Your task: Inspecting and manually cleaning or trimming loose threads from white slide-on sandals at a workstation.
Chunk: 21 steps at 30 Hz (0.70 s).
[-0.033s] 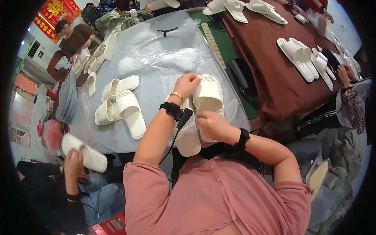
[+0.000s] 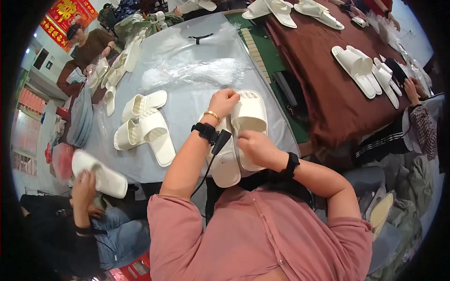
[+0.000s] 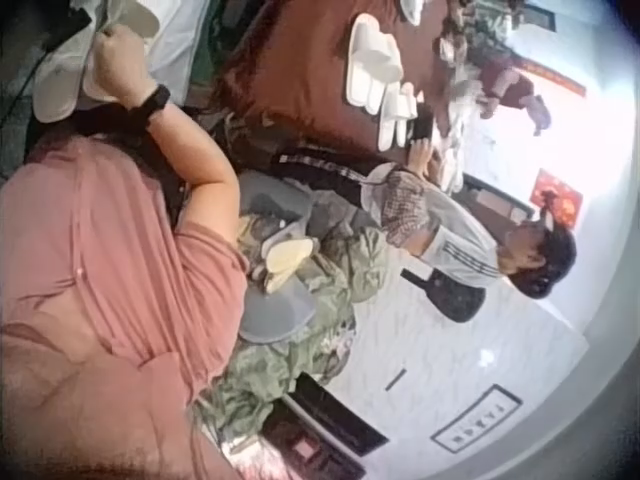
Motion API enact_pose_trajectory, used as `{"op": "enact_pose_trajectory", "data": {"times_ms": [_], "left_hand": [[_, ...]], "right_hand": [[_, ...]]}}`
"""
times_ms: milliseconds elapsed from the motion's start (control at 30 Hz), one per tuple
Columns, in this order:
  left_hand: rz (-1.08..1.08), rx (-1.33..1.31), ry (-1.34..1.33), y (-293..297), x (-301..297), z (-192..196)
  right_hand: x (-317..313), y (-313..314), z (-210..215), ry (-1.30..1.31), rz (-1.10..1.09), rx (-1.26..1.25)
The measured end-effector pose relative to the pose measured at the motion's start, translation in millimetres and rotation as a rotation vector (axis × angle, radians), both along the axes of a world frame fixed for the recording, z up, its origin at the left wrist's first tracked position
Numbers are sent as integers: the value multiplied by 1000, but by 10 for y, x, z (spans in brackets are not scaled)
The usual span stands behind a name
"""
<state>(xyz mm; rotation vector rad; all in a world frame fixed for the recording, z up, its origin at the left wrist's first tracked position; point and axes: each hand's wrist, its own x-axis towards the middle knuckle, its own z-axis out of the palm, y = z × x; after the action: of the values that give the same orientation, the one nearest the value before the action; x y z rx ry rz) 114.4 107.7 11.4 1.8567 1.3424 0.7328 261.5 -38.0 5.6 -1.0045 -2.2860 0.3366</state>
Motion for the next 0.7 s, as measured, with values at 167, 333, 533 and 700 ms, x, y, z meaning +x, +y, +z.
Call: {"op": "enact_pose_trajectory", "data": {"times_ms": [167,333,533,700], "left_hand": [[16,-23,24,8,-11,-29],[21,-53,-11,9,-6,-52],[-25,-125,-52,70,-48,-91],[-54,-238,-54,159,-22,-86]], "right_hand": [[-11,-150,68,68,87,-122],[-90,-194,30,174,102,-377],[37,125,-30,22,-40,-3],[109,216,-30,-15,-59,98]]}}
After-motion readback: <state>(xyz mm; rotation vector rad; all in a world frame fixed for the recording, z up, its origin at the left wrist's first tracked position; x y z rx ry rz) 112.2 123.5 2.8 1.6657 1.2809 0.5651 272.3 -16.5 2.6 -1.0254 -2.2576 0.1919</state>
